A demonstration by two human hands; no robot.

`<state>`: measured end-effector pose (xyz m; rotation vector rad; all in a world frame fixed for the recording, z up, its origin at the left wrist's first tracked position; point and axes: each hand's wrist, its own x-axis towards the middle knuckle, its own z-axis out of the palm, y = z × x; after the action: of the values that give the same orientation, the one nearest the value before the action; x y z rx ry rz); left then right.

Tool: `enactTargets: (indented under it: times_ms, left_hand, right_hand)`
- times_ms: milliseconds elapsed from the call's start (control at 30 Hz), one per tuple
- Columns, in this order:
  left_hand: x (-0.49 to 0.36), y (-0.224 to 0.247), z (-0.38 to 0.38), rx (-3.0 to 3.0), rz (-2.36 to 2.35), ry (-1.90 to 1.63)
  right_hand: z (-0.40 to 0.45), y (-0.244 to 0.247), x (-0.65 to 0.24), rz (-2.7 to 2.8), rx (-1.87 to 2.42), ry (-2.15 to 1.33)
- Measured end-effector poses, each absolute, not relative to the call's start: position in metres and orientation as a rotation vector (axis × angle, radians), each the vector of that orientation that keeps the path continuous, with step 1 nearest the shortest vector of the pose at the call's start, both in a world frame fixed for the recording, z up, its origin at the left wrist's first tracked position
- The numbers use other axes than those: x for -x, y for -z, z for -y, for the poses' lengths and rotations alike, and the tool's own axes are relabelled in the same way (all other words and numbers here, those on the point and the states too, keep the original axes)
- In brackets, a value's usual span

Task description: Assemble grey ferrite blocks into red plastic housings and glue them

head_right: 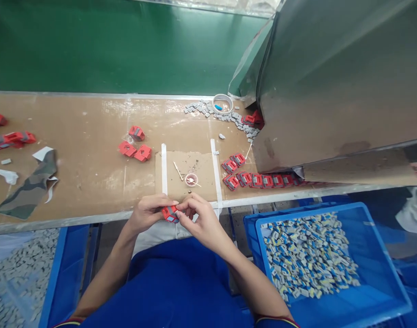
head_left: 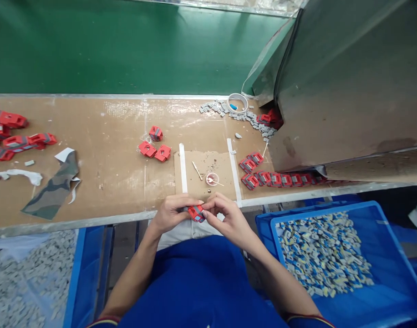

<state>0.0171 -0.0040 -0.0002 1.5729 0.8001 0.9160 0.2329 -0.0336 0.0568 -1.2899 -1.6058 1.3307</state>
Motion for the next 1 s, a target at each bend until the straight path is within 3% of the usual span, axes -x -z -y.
enactTargets:
  times_ms: [333, 500, 667, 1000]
  left_hand:
    - [-0.015, -0.005, 0.002, -1.708, -0.655, -0.837]
    - [-0.020, -0.009, 0.009, -1.750, -0.627, -0.989]
    - [-0.026, -0.018, 0.040, -1.753, -0.722, -1.308]
    - [-0.023, -0.054, 0.105, -1.515, -0.835, -1.213]
  right_hand:
    - [0.041, -0.041, -0.238, 1.278, 1.309, -1.864]
    - [0.053, -0.041, -0.238, 1.316, 1.249, -1.611]
    - [0.080, -0.038, -0.222, 1.085, 1.039, -1.654]
    - [0.126, -0.054, -0.218, 1.371, 0.984, -1.261]
